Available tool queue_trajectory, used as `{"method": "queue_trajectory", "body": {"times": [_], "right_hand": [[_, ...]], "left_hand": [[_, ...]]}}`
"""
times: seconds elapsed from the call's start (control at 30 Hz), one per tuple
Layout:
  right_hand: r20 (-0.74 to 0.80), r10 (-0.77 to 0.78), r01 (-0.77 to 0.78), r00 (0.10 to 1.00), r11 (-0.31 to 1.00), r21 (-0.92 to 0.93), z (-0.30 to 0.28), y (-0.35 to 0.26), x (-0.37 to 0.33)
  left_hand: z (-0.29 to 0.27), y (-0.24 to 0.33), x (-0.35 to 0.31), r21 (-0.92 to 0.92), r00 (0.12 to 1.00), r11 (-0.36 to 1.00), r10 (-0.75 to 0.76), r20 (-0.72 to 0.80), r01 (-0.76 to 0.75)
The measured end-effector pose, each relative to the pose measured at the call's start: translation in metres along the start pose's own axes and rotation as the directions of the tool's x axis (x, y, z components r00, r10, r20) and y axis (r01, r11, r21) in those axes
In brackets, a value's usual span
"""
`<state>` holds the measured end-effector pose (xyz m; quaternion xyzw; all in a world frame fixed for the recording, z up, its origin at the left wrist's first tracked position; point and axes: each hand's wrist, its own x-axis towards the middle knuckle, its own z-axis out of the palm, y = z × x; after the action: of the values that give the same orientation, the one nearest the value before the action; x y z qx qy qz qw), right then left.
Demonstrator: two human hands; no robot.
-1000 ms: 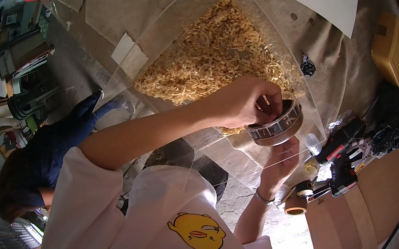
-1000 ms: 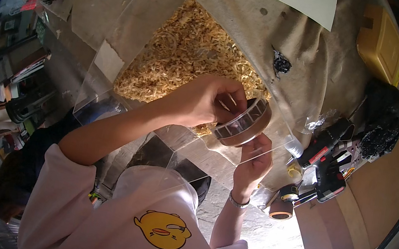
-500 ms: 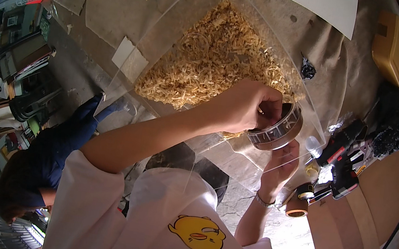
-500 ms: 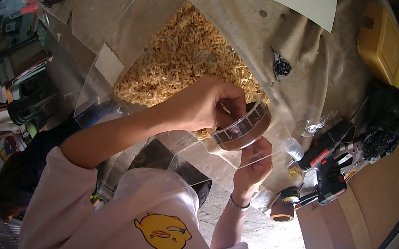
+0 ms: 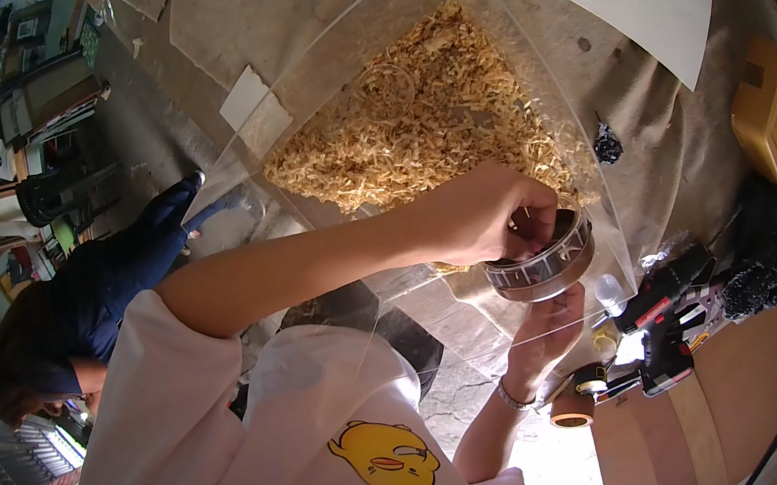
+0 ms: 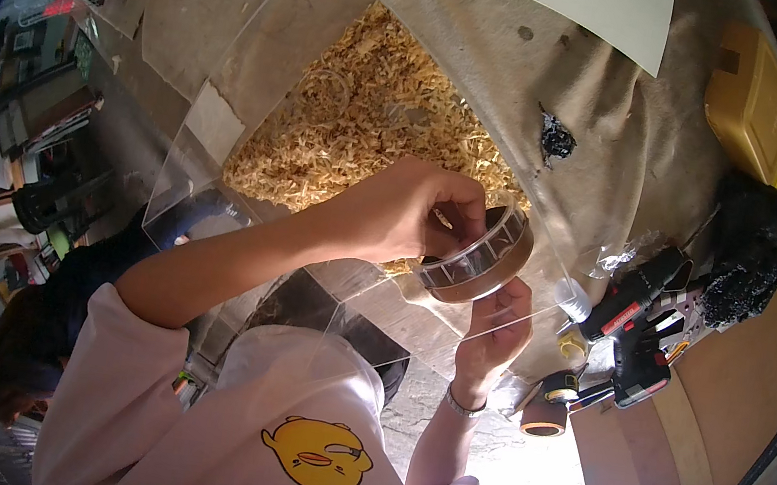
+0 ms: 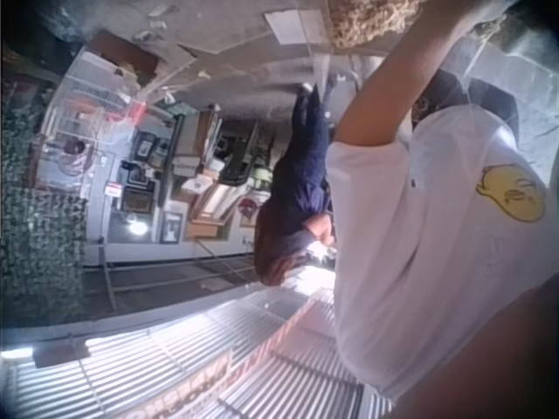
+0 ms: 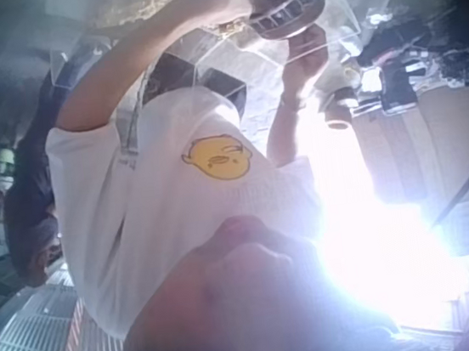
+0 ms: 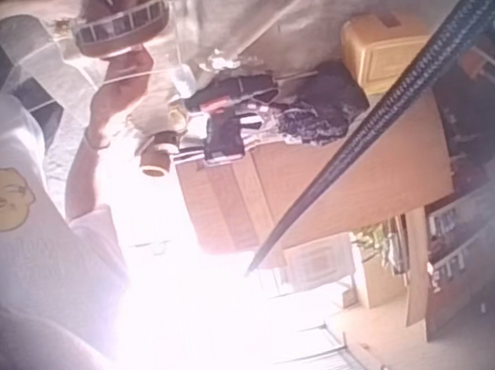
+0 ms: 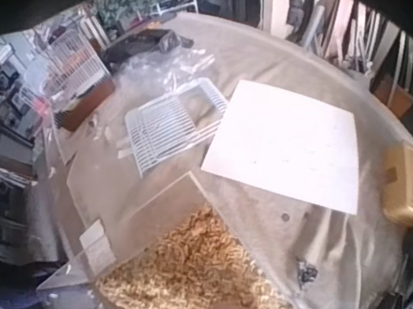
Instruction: The person uses a cordless drill to make a hole in a transparent plastic sheet, then inserts a pink plastic axle into a hamster wheel and places the wheel onto the axle. The person repeatedly tests the wheel's rotation and adjusts the axle position.
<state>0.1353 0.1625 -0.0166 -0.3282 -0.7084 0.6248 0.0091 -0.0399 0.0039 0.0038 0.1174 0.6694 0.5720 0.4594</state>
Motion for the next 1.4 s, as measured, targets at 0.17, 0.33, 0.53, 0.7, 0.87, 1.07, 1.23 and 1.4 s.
{"method": "queue_trajectory", "body": {"times": [0.17, 0.33, 0.53, 0.7, 0.87, 1.07, 1.23, 1.4], "right_hand": [[0.019, 0.029, -0.027, 0.999, 0.995, -0.097, -0.005, -0.001, 0.001], [-0.022, 0.052, -0.052, 0.998, 0.998, 0.024, 0.001, -0.006, 0.002], [-0.023, 0.051, -0.051, 0.998, 0.998, 0.040, 0.003, -0.005, 0.003], [-0.040, 0.005, -0.004, 0.999, 1.000, 0.028, 0.006, -0.006, 0.005], [0.019, 0.082, -0.082, 0.996, 0.997, 0.013, 0.004, -0.008, 0.002], [0.067, 0.014, -0.015, 0.998, 1.000, 0.018, 0.005, -0.019, 0.008], [0.163, 0.095, -0.123, 0.982, 0.977, 0.172, -0.009, -0.019, 0.011], [0.123, 0.135, -0.167, 0.983, 0.936, 0.311, -0.003, -0.017, 0.006]], "left_hand": [[0.006, 0.001, 0.001, 0.010, 1.000, 1.000, -0.022, 0.000, 0.022], [-0.001, -0.008, -0.002, 0.053, 1.000, 0.999, -0.014, 0.014, 0.013], [-0.002, 0.000, 0.004, 0.109, 0.994, 0.989, -0.101, 0.041, 0.096], [-0.003, 0.003, 0.006, 0.124, 0.992, 0.987, -0.111, 0.052, 0.104], [0.000, -0.004, 0.005, 0.119, 0.996, 0.990, -0.078, 0.032, 0.074], [0.001, -0.002, 0.004, 0.181, 0.996, 0.980, -0.084, 0.022, 0.079], [0.001, -0.010, 0.002, 0.140, 0.999, 0.990, 0.031, 0.043, -0.036], [0.008, -0.009, 0.005, 0.074, 0.971, 0.976, -0.214, 0.104, 0.207]]}}
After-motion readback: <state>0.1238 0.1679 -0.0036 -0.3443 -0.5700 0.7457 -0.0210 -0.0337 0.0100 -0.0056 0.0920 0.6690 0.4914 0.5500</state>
